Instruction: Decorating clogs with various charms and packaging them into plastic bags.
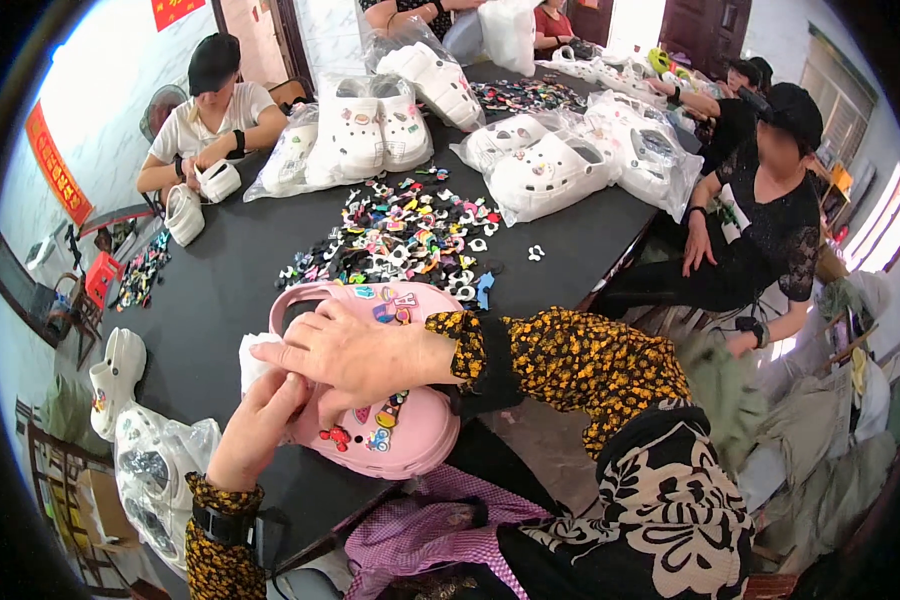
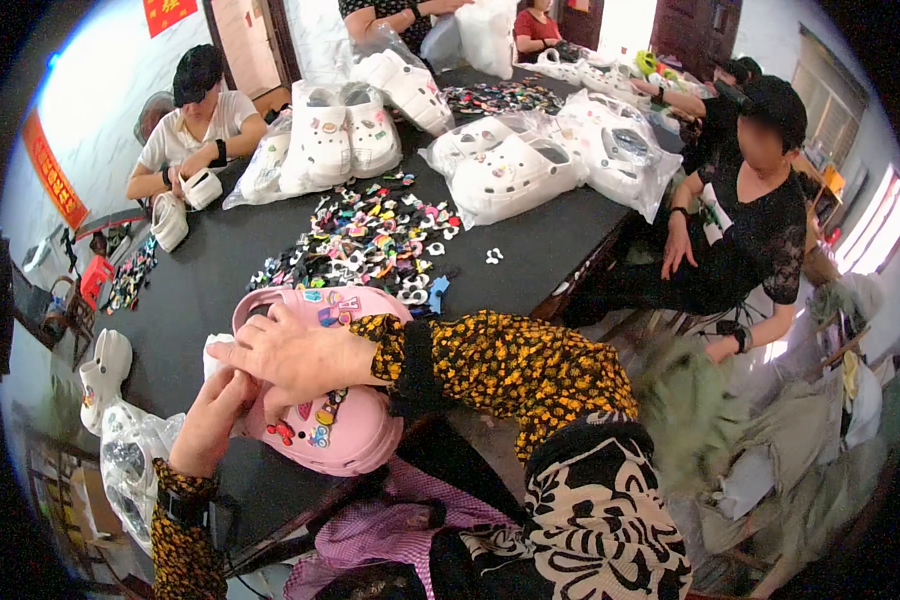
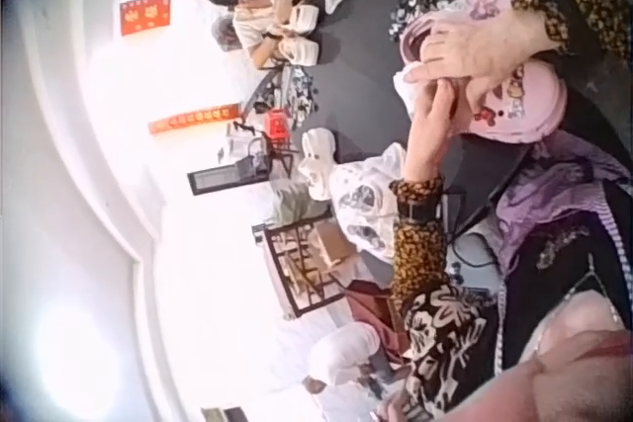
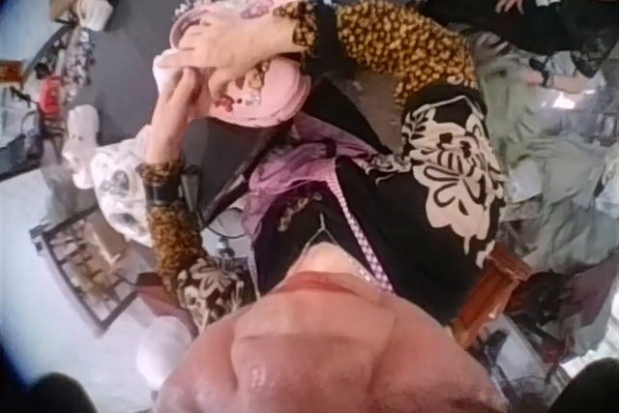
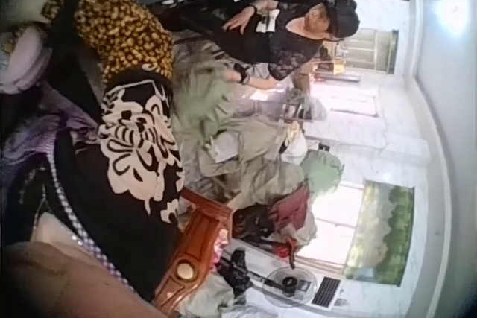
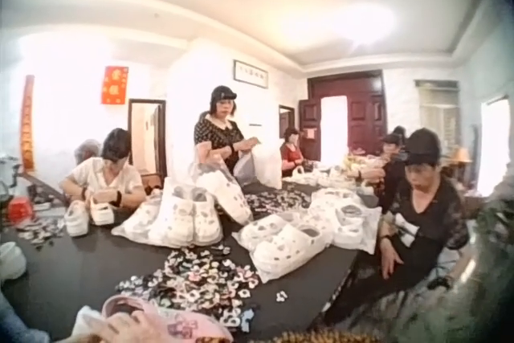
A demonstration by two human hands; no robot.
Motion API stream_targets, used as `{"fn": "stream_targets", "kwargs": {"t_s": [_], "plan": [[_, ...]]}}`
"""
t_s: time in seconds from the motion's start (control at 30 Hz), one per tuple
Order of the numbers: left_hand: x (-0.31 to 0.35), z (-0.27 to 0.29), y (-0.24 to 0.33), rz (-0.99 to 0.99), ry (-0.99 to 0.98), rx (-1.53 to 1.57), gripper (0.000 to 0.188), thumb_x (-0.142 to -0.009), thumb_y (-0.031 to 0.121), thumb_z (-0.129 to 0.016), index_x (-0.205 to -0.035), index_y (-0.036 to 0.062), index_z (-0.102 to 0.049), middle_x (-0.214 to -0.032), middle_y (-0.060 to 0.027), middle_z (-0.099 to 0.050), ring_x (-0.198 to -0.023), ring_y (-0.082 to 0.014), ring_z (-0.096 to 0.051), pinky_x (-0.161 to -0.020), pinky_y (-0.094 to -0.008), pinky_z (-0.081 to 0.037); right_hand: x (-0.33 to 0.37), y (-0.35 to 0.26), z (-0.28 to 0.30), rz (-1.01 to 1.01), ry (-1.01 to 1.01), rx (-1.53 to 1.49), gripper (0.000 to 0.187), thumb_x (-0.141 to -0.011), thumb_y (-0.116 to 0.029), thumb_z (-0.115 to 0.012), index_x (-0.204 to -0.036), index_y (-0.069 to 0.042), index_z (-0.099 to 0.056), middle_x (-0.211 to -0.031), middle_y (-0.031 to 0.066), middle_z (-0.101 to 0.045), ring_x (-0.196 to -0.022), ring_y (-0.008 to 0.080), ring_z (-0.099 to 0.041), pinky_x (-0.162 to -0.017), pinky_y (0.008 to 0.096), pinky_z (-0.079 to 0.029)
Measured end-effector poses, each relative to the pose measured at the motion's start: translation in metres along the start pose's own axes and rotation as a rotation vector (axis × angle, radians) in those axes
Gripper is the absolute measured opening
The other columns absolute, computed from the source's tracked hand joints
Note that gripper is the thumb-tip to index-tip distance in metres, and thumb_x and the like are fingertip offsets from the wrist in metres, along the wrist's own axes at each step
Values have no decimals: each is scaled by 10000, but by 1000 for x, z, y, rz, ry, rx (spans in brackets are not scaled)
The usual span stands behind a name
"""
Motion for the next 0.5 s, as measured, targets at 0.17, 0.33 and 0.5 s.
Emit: {"fn": "stream_targets", "kwargs": {"t_s": [0.17, 0.33, 0.5], "plan": [[20, -17, 5, -188, 129, -431, 223, -946, 121, -530, -1101, -39, -531, -856, -108, -645, -844, -108, -599, -714, -270, -490, -1, -4, 14, 1, 3, 35, 926, -641, -410, -800, -1392, -54, -390, -1178, 166, -547, -1161, 354, -488, -1002, 477, -342], [38, -16, 17, -746, 394, -795, 169, -847, 29, -609, -1012, -6, -597, -974, -172, -590, -878, -341, -604, -811, -368, -476, 11, 4, 53, -76, -94, 164, 767, -701, -338, -769, -1346, -77, -446, -1220, 170, -540, -1177, 337, -488, -999, 487, -355], [78, 19, 31, -733, 615, -755, 128, -887, 27, -545, -988, -35, -597, -1093, -155, -592, -984, -278, -587, -864, -322, -447, 24, 7, 67, -2, -72, 152, 580, -728, -284, -753, -1235, -80, -560, -1254, 150, -528, -1129, 353, -511, -967, 474, -402]]}}
Point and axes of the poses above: each hand's wrist, its own x-axis away from the middle knuckle, its own z-axis out of the back of the hand, y = z × x, the point moved 3 cm from there along -x, towards the middle knuckle
